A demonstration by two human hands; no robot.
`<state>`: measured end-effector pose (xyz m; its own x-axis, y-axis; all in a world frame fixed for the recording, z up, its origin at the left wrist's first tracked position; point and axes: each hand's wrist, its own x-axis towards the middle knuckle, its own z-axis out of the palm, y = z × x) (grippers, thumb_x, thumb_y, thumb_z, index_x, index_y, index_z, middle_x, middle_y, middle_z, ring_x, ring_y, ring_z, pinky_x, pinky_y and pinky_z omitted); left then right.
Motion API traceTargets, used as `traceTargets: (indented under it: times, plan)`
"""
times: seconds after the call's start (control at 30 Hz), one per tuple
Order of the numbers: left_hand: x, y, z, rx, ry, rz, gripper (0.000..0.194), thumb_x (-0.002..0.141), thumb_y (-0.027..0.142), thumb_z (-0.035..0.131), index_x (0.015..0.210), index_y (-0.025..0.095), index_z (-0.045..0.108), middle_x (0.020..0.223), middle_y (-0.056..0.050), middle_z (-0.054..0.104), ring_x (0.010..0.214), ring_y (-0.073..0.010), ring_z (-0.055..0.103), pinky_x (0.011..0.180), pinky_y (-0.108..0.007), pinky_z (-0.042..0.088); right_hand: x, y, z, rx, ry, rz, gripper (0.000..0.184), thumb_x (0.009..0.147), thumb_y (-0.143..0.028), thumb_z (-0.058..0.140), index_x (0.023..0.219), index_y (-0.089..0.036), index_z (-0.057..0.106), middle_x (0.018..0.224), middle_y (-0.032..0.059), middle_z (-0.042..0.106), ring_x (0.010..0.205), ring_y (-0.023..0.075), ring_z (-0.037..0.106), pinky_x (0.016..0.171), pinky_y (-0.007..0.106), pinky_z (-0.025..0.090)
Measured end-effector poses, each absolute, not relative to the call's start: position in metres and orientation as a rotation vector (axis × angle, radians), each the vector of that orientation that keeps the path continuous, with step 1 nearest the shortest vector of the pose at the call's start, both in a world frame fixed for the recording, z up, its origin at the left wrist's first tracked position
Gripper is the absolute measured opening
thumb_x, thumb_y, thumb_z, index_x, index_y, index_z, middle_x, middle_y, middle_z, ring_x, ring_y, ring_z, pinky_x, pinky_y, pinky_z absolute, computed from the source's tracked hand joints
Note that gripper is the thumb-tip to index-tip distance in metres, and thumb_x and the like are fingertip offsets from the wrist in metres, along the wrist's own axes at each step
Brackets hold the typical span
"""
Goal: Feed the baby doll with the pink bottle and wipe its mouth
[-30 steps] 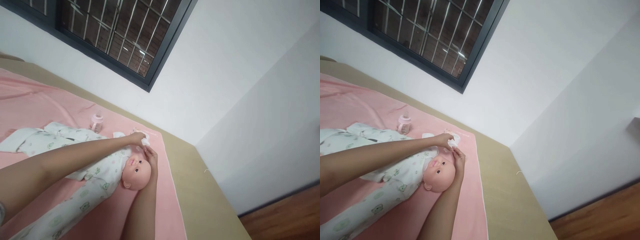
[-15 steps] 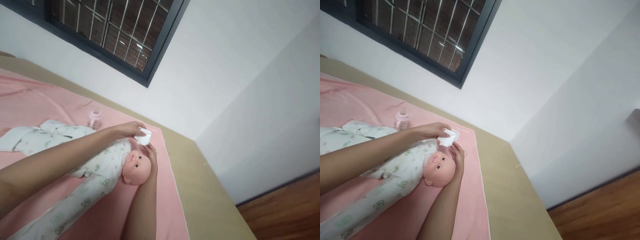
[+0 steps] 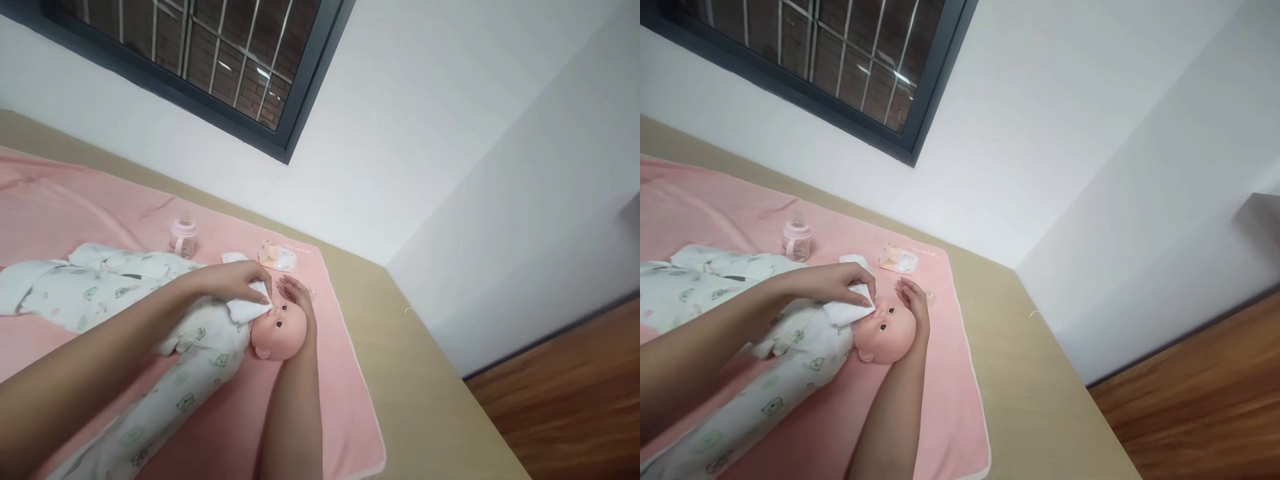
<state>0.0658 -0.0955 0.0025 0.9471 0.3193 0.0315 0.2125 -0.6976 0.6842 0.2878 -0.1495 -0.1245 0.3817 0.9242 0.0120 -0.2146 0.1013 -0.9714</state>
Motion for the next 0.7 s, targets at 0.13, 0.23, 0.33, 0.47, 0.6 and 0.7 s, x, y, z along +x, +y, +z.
traceTargets:
  times: [0.13, 0.23, 0.33, 0.47, 0.6, 0.7]
  plan:
    - [0.068, -0.095, -0.003, 2.406, 0.345, 0.143, 0.025, 0.075, 0.038, 0.059, 0.088, 0.020, 0.070, 0.081, 0.001, 0.066, 0.077, -0.0167, 0.058, 0.064, -0.022, 0.038, 0.277, -0.159, -0.114, -1.179, -0.824, 0.907, 0.034, 0.072, -0.028, 0.065, 0.105, -0.020, 0.066, 0.114, 0.0058, 0.066, 0.107, 0.0197, 0.061, 0.097, 0.032, 0.047]
    - [0.070, -0.095, -0.009, 2.423, 0.350, 0.131, 0.024, 0.073, 0.036, 0.059, 0.088, 0.021, 0.070, 0.081, 0.001, 0.067, 0.076, -0.0174, 0.059, 0.066, -0.023, 0.039, 0.271, -0.164, -0.109, -1.206, -0.842, 0.854, 0.033, 0.072, -0.027, 0.066, 0.104, -0.020, 0.066, 0.114, 0.0059, 0.066, 0.107, 0.0187, 0.061, 0.095, 0.029, 0.048]
    - [0.072, -0.096, -0.012, 2.445, 0.364, 0.139, 0.023, 0.072, 0.034, 0.059, 0.087, 0.021, 0.070, 0.082, 0.001, 0.068, 0.076, -0.0178, 0.059, 0.066, -0.023, 0.039, 0.268, -0.165, -0.108, -1.198, -0.815, 0.852, 0.032, 0.072, -0.029, 0.065, 0.103, -0.020, 0.066, 0.113, 0.0055, 0.066, 0.107, 0.0186, 0.061, 0.094, 0.028, 0.048]
    - [0.073, -0.100, -0.011, 2.480, 0.403, 0.155, 0.021, 0.069, 0.032, 0.060, 0.084, 0.021, 0.070, 0.080, 0.001, 0.067, 0.075, -0.0177, 0.059, 0.063, -0.023, 0.039, 0.266, -0.164, -0.111, -1.154, -0.763, 0.894, 0.033, 0.072, -0.032, 0.065, 0.103, -0.021, 0.064, 0.112, 0.0052, 0.066, 0.106, 0.0204, 0.062, 0.094, 0.032, 0.049]
    - [0.073, -0.100, -0.012, 2.496, 0.430, 0.165, 0.020, 0.069, 0.032, 0.059, 0.082, 0.021, 0.069, 0.078, 0.001, 0.066, 0.073, -0.0177, 0.059, 0.061, -0.024, 0.038, 0.265, -0.165, -0.110, -1.155, -0.777, 0.867, 0.033, 0.072, -0.032, 0.066, 0.103, -0.021, 0.065, 0.114, 0.0053, 0.066, 0.107, 0.0204, 0.061, 0.093, 0.031, 0.049]
    - [0.073, -0.096, -0.016, 2.506, 0.450, 0.197, 0.020, 0.069, 0.033, 0.060, 0.081, 0.021, 0.070, 0.077, 0.000, 0.066, 0.073, -0.0181, 0.059, 0.064, -0.024, 0.039, 0.266, -0.163, -0.109, -1.164, -0.770, 0.870, 0.032, 0.072, -0.033, 0.066, 0.102, -0.021, 0.065, 0.112, 0.0057, 0.066, 0.106, 0.0195, 0.061, 0.093, 0.030, 0.049]
